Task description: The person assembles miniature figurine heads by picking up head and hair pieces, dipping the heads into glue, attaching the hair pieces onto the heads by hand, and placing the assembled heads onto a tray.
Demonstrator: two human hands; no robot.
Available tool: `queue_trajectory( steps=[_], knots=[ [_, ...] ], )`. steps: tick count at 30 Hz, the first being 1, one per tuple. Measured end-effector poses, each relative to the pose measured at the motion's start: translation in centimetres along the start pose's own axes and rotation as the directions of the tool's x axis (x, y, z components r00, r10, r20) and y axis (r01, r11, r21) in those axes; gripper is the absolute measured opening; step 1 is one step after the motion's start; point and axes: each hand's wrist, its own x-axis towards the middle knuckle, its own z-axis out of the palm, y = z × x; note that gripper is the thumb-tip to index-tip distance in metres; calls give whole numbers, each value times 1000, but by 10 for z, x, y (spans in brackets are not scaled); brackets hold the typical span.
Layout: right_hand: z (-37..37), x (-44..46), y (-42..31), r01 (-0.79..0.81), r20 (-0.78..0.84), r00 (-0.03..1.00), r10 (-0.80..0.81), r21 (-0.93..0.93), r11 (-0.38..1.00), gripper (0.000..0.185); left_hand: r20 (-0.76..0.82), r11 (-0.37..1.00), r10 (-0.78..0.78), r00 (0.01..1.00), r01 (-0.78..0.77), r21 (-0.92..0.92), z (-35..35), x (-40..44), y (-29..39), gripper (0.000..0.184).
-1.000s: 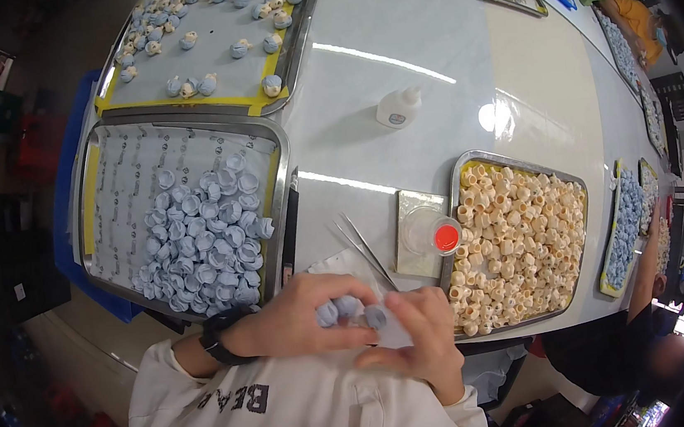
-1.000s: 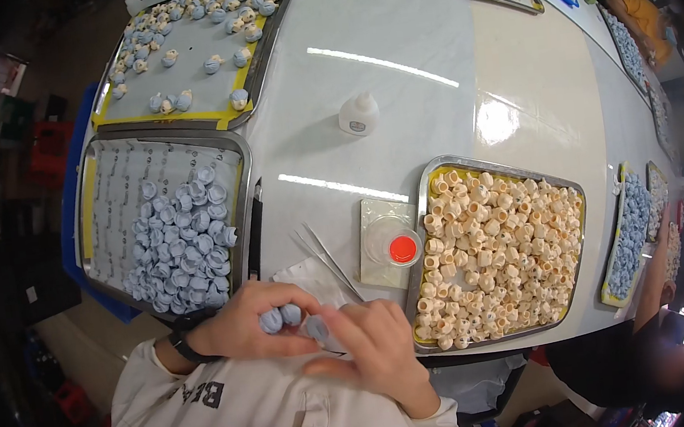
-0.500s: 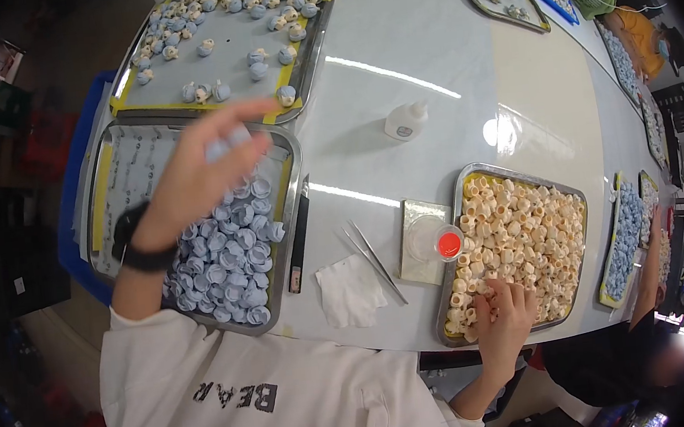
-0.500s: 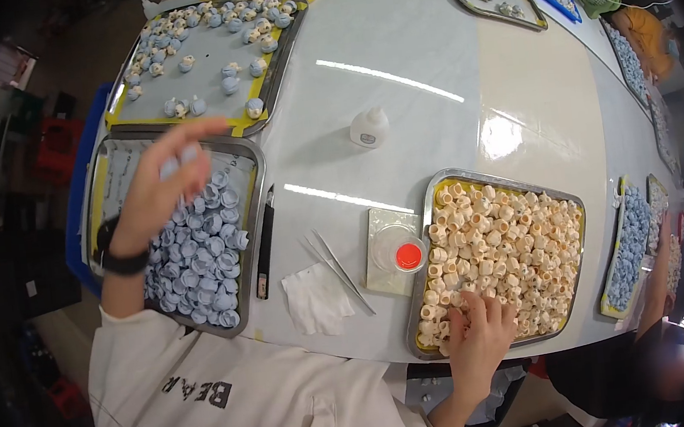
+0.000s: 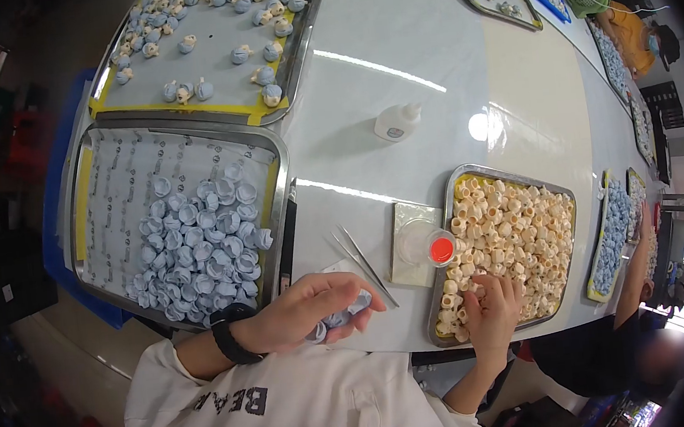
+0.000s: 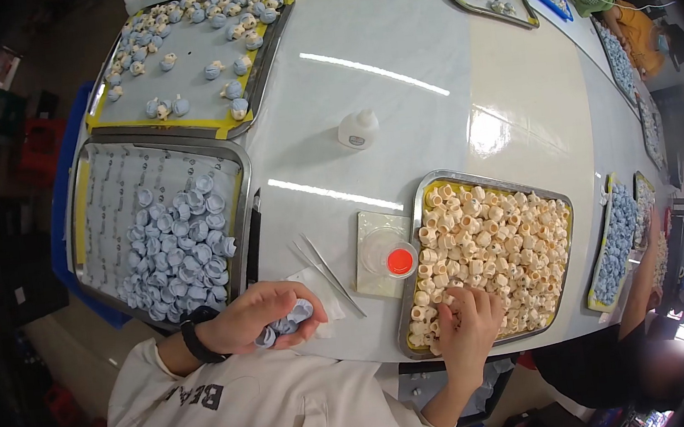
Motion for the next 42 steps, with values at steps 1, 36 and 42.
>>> queue_trajectory(
  steps=[1,36,42],
  knots=[
    [0,-1,-1,27,-25,999,-28,-44,999,23,1,1000,0,1000,0,-5,-1,0,0,33],
    [9,10,-91,231,-181,972,-149,850,473,43,21,965,-13,1000,7,262,1,0,4,37],
    [7,8,-85,367,-231,925,-301,744,558,34,21,969,-37,999,31,245,0,0,3,36]
  ],
)
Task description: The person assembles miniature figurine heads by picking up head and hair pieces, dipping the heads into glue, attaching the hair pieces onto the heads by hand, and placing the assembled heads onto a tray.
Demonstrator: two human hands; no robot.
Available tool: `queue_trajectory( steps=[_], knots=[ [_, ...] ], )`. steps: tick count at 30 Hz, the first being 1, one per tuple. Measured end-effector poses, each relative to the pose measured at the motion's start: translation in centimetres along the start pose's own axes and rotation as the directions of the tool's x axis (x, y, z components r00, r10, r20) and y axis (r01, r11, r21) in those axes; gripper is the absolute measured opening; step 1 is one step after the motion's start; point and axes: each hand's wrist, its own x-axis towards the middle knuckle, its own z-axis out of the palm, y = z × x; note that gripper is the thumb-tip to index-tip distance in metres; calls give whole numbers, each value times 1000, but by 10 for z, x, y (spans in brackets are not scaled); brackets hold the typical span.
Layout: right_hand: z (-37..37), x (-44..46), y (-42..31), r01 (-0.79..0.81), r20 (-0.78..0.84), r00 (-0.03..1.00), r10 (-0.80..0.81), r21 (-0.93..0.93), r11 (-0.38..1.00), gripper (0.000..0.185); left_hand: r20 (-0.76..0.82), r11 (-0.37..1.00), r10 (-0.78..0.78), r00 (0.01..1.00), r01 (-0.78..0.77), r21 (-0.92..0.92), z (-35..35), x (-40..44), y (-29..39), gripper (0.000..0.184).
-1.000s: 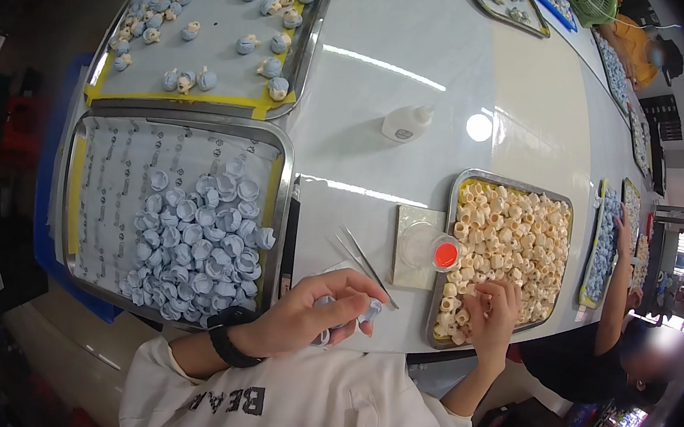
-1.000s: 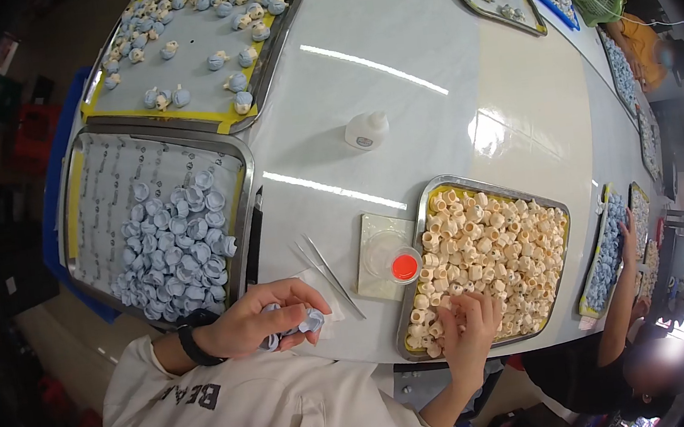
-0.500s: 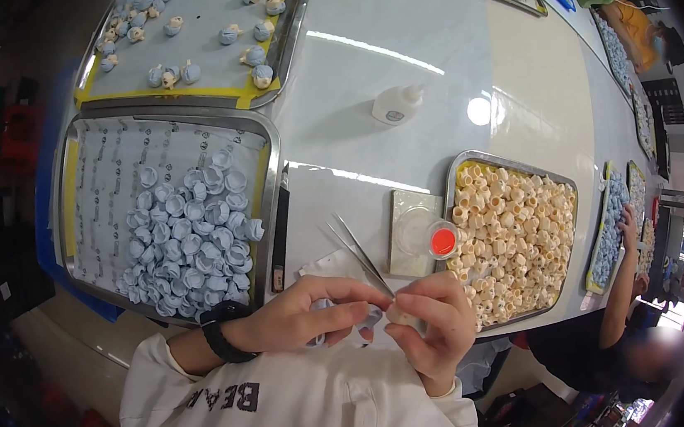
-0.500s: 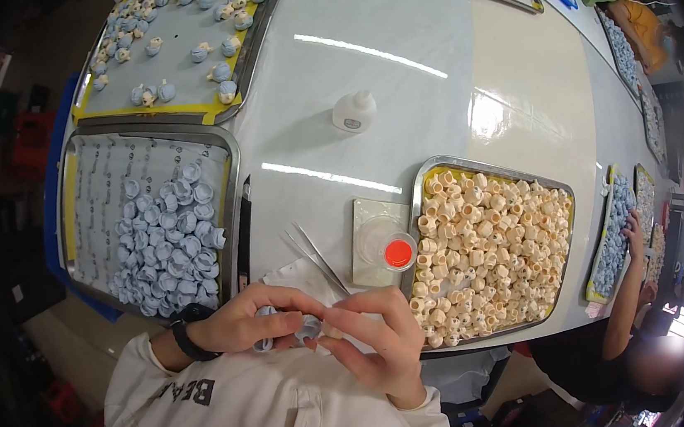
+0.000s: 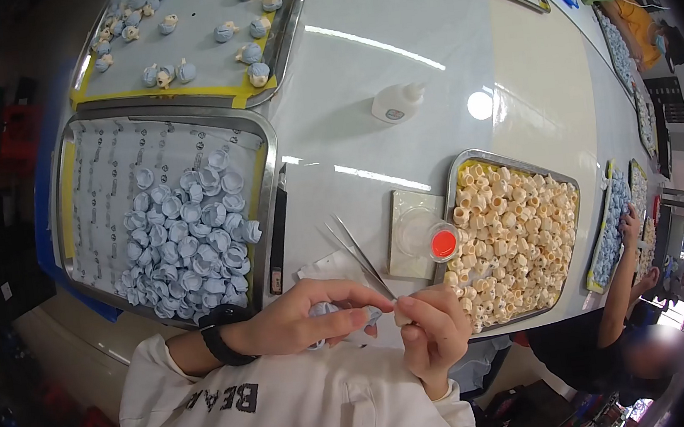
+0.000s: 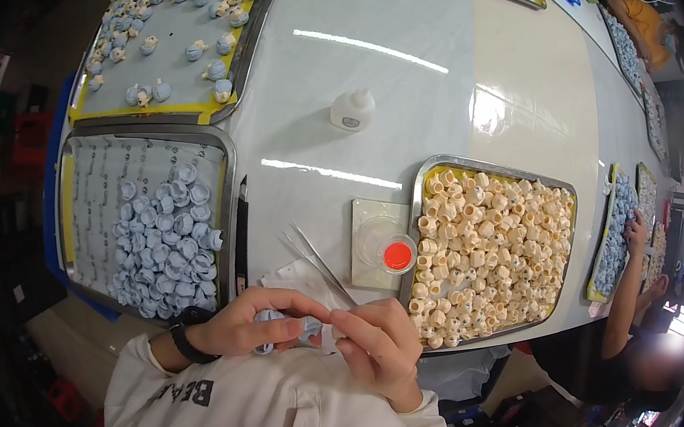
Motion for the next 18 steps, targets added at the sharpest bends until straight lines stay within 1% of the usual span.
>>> queue_trajectory(
  steps=[4,5,6,8,9,11,12,13,14,15,16,17,18],
  knots=[
    [3,4,-10,-92,40,995,94,-50,995,33,-23,1000,23,999,-22,18,4,-1,3,36],
    [4,6,-11,-128,53,990,132,-75,989,33,-42,1000,5,999,-5,5,2,-1,1,36],
    [3,5,-11,-129,53,990,133,-78,989,33,-61,1000,-12,998,11,-8,1,-1,-1,36],
    [1,2,-10,-71,63,995,77,-86,994,40,-30,1000,-9,1000,9,14,0,0,0,36],
    [-1,1,-10,-73,63,995,79,-89,993,40,-1,999,-5,1000,5,36,-1,0,0,36],
    [-7,-1,-12,-158,22,987,159,-64,985,42,9,999,-20,1000,20,28,-1,0,4,36],
    [-8,-6,-8,-159,24,987,161,-69,985,42,15,999,-35,999,34,21,-1,0,5,36],
    [-8,-13,-2,-174,-147,971,188,102,979,42,18,999,-33,999,33,16,0,0,4,36],
    [-10,-17,2,-155,-307,921,238,271,950,41,-103,999,20,995,-23,-26,3,0,2,36],
    [-15,-16,5,-156,-305,922,237,268,951,41,-224,995,68,972,-83,-59,4,0,1,37],
    [-22,-13,9,-193,-332,920,210,85,978,40,-221,995,69,973,-85,-60,3,0,2,37],
    [-28,-9,13,-226,-353,918,178,-100,969,40,-217,995,81,973,-90,-32,3,0,3,37],
    [-30,-4,15,-244,-330,929,168,-206,948,39,-212,995,94,973,-97,-5,2,0,3,37]
  ],
)
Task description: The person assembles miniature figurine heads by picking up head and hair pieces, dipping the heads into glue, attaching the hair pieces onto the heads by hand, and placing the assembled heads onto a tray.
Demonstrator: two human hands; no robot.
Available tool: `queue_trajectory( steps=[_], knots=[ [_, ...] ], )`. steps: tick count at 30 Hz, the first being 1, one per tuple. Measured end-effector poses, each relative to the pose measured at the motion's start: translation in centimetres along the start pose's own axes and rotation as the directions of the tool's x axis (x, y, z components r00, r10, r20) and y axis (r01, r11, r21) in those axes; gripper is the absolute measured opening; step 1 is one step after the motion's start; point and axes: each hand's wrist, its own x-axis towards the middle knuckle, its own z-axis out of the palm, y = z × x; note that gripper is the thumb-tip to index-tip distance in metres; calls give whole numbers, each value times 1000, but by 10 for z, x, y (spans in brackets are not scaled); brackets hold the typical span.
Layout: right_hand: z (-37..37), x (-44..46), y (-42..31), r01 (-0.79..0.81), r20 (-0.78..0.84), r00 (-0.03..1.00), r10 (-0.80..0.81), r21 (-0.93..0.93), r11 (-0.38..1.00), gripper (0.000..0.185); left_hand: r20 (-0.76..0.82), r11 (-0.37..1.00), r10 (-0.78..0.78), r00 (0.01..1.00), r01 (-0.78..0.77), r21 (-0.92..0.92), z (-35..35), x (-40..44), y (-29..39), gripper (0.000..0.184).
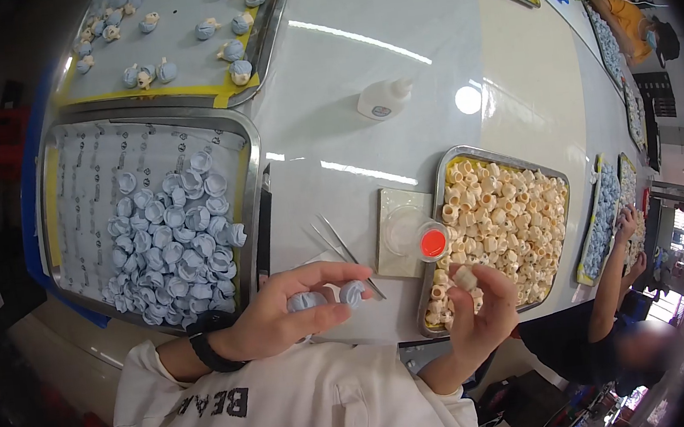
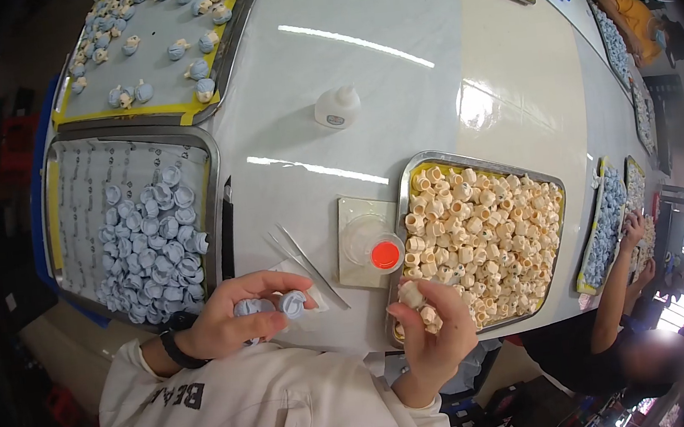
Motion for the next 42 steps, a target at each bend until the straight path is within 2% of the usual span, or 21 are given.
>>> queue_trajectory(
  steps=[1,3,4,6,12,16,19,21,25,28,31,34,36,40,42],
  knots=[
    [-2,6,1,3,4,1000,-3,-2,1000,39,0,1000,3,1000,-3,-4,-1,0,0,37],
    [-5,19,-2,207,156,970,-184,-149,967,35,59,1000,22,998,-22,-4,-3,1,-1,36],
    [-3,24,-5,206,160,970,-183,-148,967,35,56,1000,21,998,-20,-7,-3,0,-1,36],
    [0,33,-10,236,201,962,-184,-279,931,31,40,1000,-27,999,26,7,-3,0,0,36],
    [10,42,-8,267,321,934,-160,-325,907,31,31,995,-56,998,58,-78,-2,-1,2,36],
    [8,40,-8,273,321,933,-163,-336,901,32,36,997,-17,999,20,-80,-4,1,-4,36],
    [6,40,-9,307,350,918,-187,-329,893,32,23,1000,22,999,-22,3,-4,2,-4,40],
    [7,41,-10,316,364,910,-197,-305,898,31,57,995,-50,997,55,-80,-4,-1,-1,37],
    [10,44,-10,313,371,909,-192,-301,901,30,86,994,-25,996,34,-102,-8,-1,-6,37],
    [9,47,-8,320,376,906,-193,-311,895,29,16,999,-19,1000,19,-48,-1,0,-1,39],
    [5,48,-9,319,374,908,-190,-322,891,28,-25,995,0,1000,-2,-100,-1,1,-3,38],
    [1,47,-12,326,409,897,-169,-351,878,27,58,998,-35,998,38,-49,-4,0,-2,38],
    [1,46,-12,312,398,902,-165,-338,888,27,28,994,-22,999,25,-103,-5,-1,-3,36],
    [0,37,-3,270,347,925,-156,-308,913,29,11,997,-16,1000,17,-81,-4,0,-6,37],
    [-1,31,3,208,288,949,-127,-274,939,31,-12,998,58,998,-58,7,-2,2,-9,37]
  ],
)
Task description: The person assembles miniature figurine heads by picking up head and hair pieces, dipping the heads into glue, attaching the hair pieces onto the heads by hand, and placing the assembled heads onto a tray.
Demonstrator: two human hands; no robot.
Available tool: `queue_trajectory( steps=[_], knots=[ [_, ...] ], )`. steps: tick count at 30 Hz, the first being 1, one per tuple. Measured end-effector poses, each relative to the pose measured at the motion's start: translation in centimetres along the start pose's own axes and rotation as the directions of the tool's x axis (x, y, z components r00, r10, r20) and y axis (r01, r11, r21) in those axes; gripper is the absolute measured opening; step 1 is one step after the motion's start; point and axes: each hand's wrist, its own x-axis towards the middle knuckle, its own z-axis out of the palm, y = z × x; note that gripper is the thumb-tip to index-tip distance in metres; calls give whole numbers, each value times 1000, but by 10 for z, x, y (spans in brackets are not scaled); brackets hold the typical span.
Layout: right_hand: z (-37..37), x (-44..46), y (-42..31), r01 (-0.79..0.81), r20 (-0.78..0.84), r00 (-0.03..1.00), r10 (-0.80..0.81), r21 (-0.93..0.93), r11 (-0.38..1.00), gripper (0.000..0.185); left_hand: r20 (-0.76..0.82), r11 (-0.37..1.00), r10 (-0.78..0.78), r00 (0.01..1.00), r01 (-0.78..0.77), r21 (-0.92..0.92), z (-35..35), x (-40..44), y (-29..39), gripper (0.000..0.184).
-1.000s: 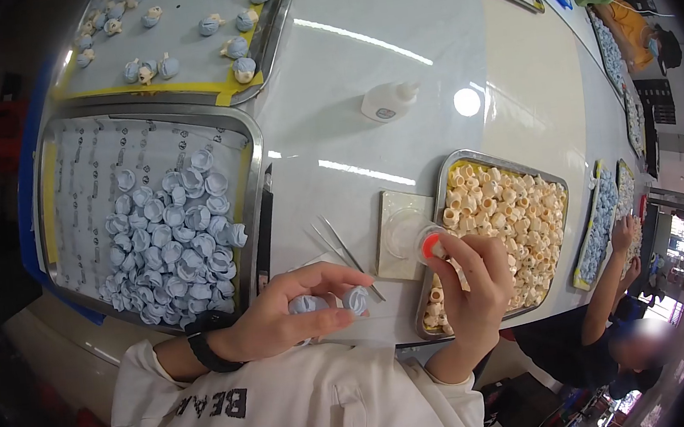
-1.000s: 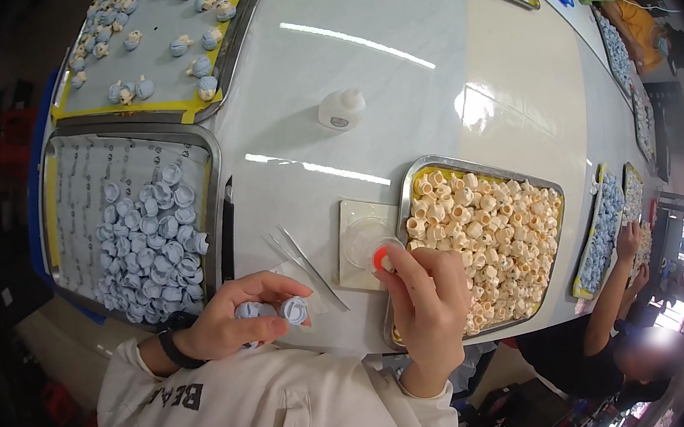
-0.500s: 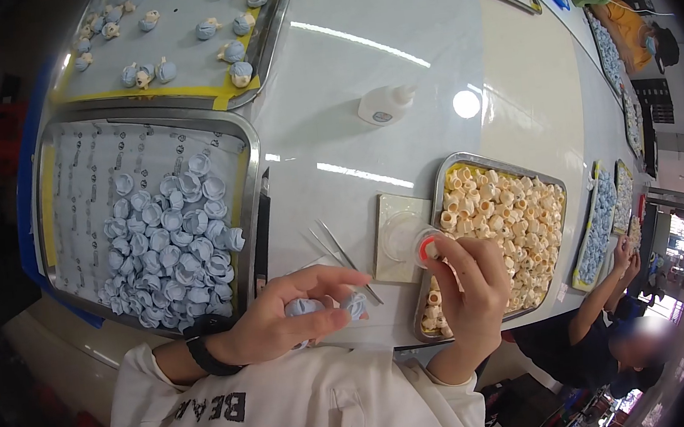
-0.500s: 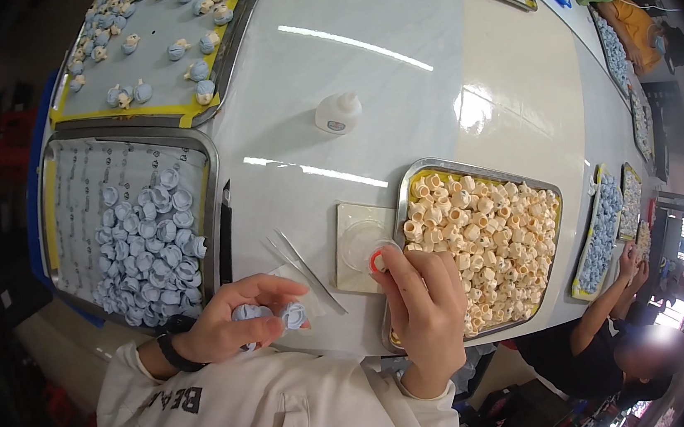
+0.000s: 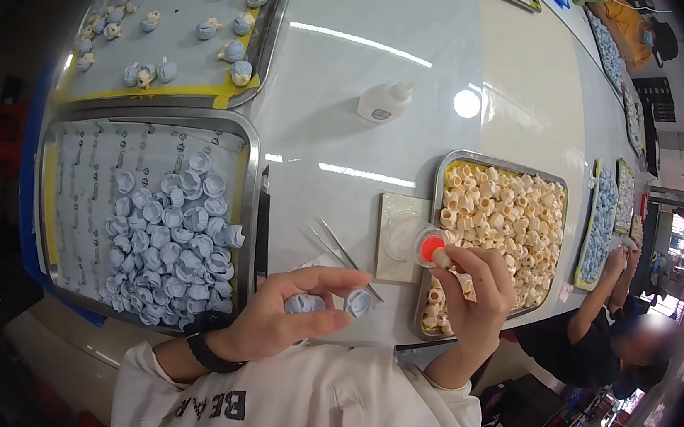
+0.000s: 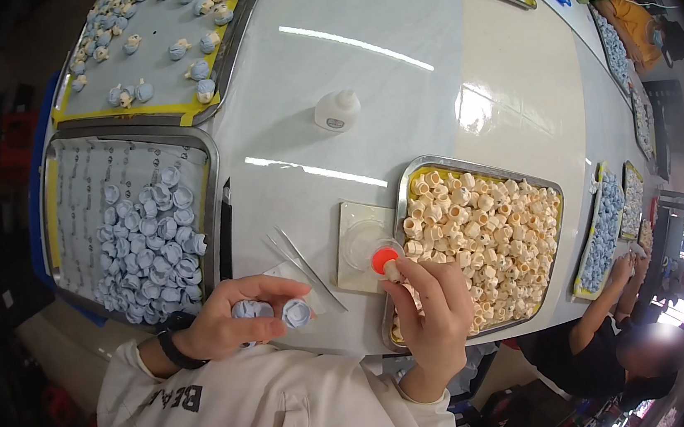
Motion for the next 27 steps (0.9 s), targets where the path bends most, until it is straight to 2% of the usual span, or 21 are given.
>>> queue_trajectory(
  steps=[4,6,7,9,10,11,13,14,18,20,22,24,27],
  knots=[
    [8,-9,-2,-29,-110,993,36,70,997,31,-36,998,6,999,-8,-68,3,0,2,36],
    [11,-15,-7,-31,-234,968,92,253,967,30,75,998,-7,997,3,56,-2,0,3,36],
    [12,-18,-10,-33,-233,968,95,256,966,30,72,998,-10,997,6,58,-2,-1,2,36],
    [15,-24,-16,35,-264,952,156,599,800,30,52,995,31,998,-35,92,-2,-1,2,36],
    [20,-27,-20,36,-200,966,164,732,680,31,49,995,28,998,-33,95,-1,-1,2,36],
    [22,-27,-26,36,-200,966,166,734,678,31,51,996,31,998,-35,82,-1,-2,3,37],
    [25,-25,-35,-29,-35,995,91,789,613,32,52,997,35,998,-39,70,2,-2,4,37],
    [26,-22,-35,7,-23,1000,16,760,650,33,24,998,32,999,-34,52,3,-1,5,37],
    [26,-18,-40,8,0,1000,-12,730,684,33,9,999,14,1000,-14,33,2,-1,3,34],
    [24,-16,-42,26,23,998,-52,626,779,34,5,999,24,1000,-25,39,1,-2,0,33],
    [22,-14,-42,42,37,996,-79,585,810,34,2,998,34,999,-34,44,1,-3,-1,32],
    [21,-15,-41,62,51,993,-106,541,839,35,-42,994,-32,999,36,104,1,-4,-2,29],
    [19,-17,-41,49,107,987,-123,528,848,35,-34,987,20,999,-14,163,0,-3,-6,27]
  ],
)
